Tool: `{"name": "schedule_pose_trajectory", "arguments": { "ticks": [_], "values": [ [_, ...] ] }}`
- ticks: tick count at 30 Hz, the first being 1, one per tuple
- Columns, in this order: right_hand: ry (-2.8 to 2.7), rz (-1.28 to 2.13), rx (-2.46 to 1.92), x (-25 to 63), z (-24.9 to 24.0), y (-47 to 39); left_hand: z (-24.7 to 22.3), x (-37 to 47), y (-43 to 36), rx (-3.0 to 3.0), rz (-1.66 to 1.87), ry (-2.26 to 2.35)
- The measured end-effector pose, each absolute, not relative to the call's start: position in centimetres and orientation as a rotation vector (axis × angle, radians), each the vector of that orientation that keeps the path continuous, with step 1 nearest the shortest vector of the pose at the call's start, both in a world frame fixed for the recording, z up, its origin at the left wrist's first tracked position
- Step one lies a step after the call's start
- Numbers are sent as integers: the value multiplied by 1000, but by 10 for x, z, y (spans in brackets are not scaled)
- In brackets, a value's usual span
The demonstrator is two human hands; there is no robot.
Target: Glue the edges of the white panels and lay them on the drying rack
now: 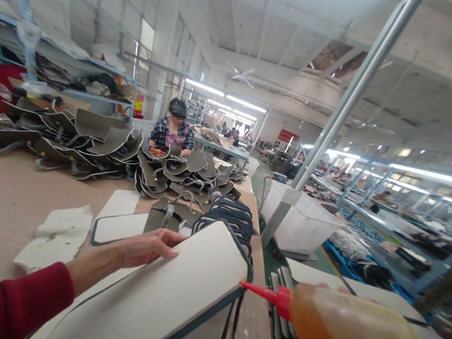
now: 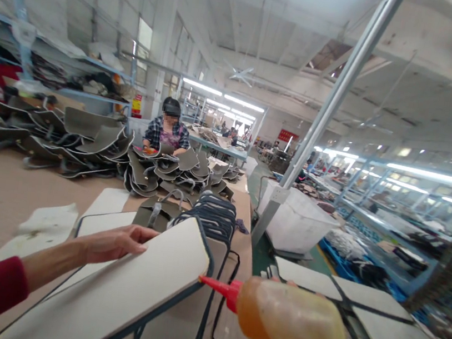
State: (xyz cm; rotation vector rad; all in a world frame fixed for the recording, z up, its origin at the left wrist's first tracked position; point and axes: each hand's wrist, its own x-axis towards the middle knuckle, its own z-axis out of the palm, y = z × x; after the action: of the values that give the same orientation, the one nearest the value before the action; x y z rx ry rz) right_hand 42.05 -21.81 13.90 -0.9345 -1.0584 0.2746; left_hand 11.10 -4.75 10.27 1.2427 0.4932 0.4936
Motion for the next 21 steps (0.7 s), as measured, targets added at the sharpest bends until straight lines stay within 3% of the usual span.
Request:
{"name": "schedule_pose_trajectory", "arguments": {
  "ticks": [21],
  "values": [
    [-1109, 167, -920, 435, 105, -210, 97, 119, -56, 1046, 593, 525]
  ]
}}
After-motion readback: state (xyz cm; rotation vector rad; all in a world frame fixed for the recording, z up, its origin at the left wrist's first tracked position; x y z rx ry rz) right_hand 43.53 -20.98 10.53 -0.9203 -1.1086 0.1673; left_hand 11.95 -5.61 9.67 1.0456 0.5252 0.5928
